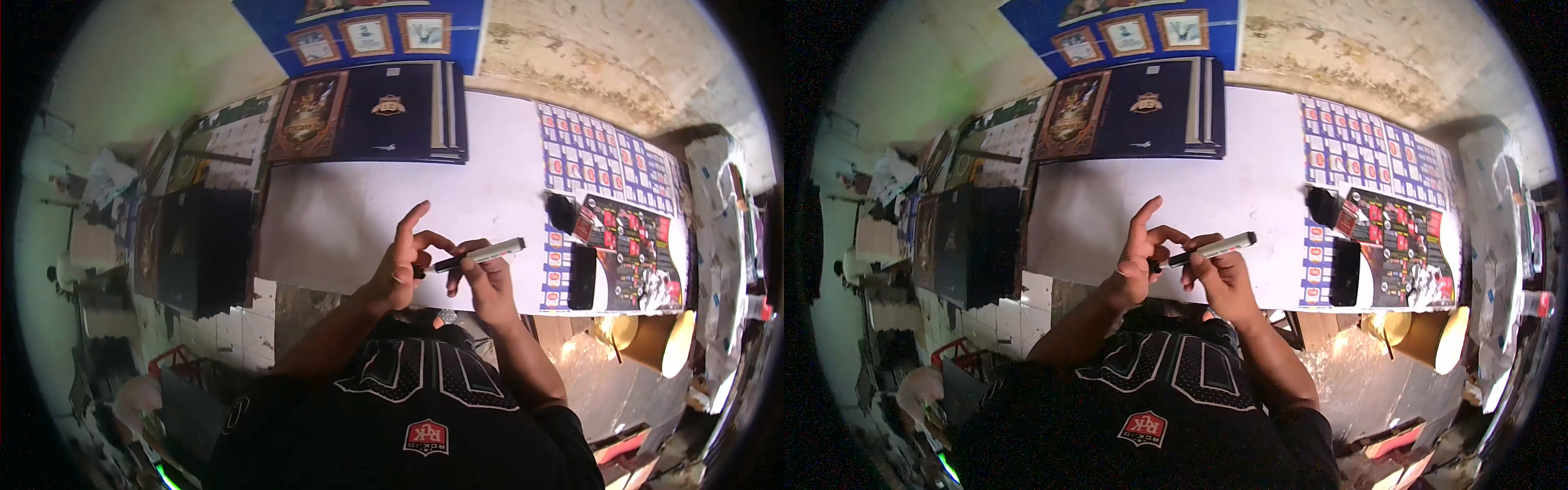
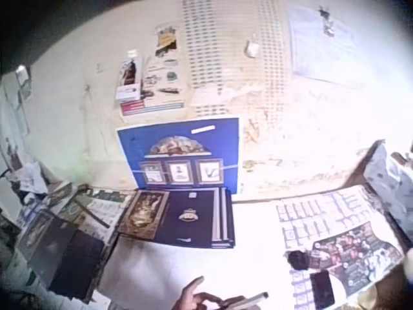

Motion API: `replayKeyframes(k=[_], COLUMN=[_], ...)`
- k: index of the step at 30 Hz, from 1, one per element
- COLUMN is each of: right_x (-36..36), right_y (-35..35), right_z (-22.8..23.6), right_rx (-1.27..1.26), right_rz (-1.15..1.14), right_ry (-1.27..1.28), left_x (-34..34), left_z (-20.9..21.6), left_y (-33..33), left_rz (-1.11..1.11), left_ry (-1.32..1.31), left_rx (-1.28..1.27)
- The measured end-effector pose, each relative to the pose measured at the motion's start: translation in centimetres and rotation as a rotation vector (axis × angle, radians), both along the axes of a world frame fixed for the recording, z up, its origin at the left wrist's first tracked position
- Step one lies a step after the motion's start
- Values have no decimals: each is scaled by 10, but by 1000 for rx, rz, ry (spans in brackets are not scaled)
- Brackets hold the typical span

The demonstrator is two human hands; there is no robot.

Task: The person marks the edges of booklets using a marker, wipes the surfaces by hand, and stacks the booklets on a table.

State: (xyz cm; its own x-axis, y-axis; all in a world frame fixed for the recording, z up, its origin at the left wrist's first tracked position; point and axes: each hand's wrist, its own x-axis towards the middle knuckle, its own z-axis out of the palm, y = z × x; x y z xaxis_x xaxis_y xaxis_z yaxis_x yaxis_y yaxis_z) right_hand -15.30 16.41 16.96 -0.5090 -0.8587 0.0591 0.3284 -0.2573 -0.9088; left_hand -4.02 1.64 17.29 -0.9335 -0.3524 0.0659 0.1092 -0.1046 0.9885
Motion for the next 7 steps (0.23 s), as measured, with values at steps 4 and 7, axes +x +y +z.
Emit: replayKeyframes(k=[4, 7], right_x=[-3, 4], right_y=[12, 23], right_z=[-14, -14], right_rx=[68, 209], right_rz=[63, 127], right_ry=[346, 572], left_x=[-8, -7], left_z=[-4, -13], left_y=[13, 19], left_rz=[-15, -45], left_ry=[-49, -83], left_rx=[22, -13])
